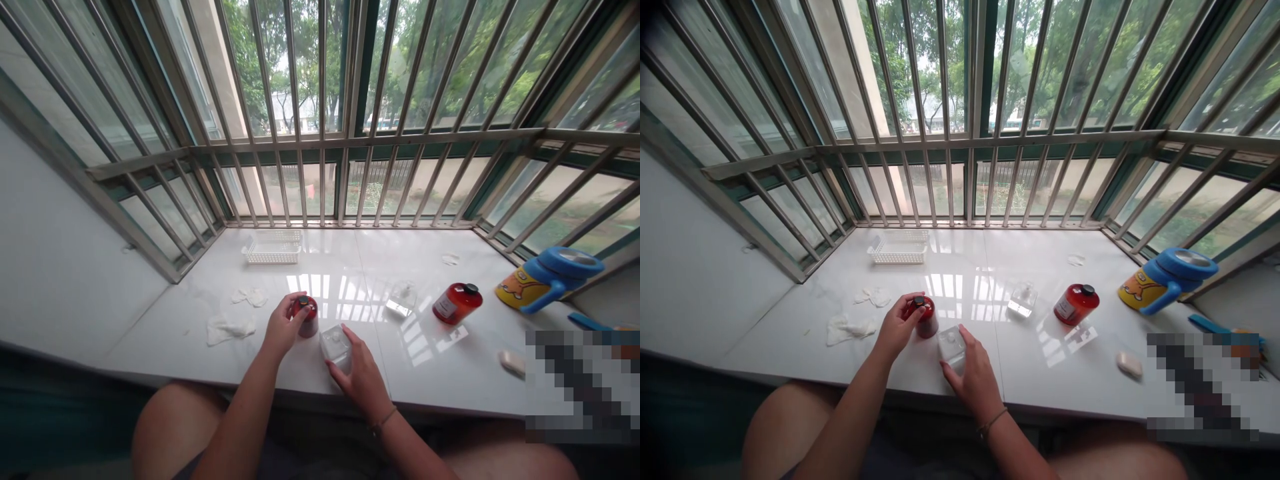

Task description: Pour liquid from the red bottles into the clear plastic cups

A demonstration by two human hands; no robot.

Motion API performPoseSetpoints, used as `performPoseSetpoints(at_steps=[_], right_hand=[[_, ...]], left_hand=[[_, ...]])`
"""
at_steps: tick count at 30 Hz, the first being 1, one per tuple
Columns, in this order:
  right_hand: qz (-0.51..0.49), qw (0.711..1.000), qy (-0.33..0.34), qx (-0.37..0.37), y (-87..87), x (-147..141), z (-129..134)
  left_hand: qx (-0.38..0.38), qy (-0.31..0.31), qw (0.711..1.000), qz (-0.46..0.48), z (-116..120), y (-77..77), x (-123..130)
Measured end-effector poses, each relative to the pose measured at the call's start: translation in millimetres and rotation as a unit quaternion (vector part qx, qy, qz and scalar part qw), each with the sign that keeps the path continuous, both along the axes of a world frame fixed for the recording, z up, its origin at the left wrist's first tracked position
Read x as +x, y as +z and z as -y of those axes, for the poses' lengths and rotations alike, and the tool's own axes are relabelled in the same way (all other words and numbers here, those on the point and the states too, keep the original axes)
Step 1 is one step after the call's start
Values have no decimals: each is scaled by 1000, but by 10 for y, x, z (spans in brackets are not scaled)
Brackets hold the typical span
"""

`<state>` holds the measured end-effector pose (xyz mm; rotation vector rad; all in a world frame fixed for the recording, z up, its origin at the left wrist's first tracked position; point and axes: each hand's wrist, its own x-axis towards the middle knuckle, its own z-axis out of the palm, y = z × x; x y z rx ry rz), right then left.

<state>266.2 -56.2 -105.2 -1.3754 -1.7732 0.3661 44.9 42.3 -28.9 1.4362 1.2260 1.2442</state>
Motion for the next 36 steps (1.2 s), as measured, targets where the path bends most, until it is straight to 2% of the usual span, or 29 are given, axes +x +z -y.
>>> performPoseSetpoints(at_steps=[6,10,12,14,17,20,24,28,32,36], right_hand=[[3,1000,0,-8,8,-4,0],[2,1000,1,-10,20,-2,2],[2,1000,0,-10,21,0,1],[3,1000,0,-7,17,1,-1],[5,1000,-2,-2,8,-2,-4],[6,1000,-8,1,8,-8,-6],[9,1000,-13,-2,11,-10,-5],[14,1000,-11,0,-6,-2,-4],[17,1000,-14,10,-26,2,-3],[17,1000,-14,11,-30,1,-4]], left_hand=[[19,-25,997,71,10,110,58],[81,22,996,40,-23,151,-56],[98,80,991,-32,-66,128,-212],[108,129,973,-157,-123,63,-411],[103,144,922,-343,-201,-90,-685],[68,136,903,-402,-207,-214,-806],[97,116,934,-323,-50,-196,-665],[70,40,976,-204,166,-94,-320],[37,-16,990,-136,240,-105,10],[19,-11,997,-71,203,-173,176]])
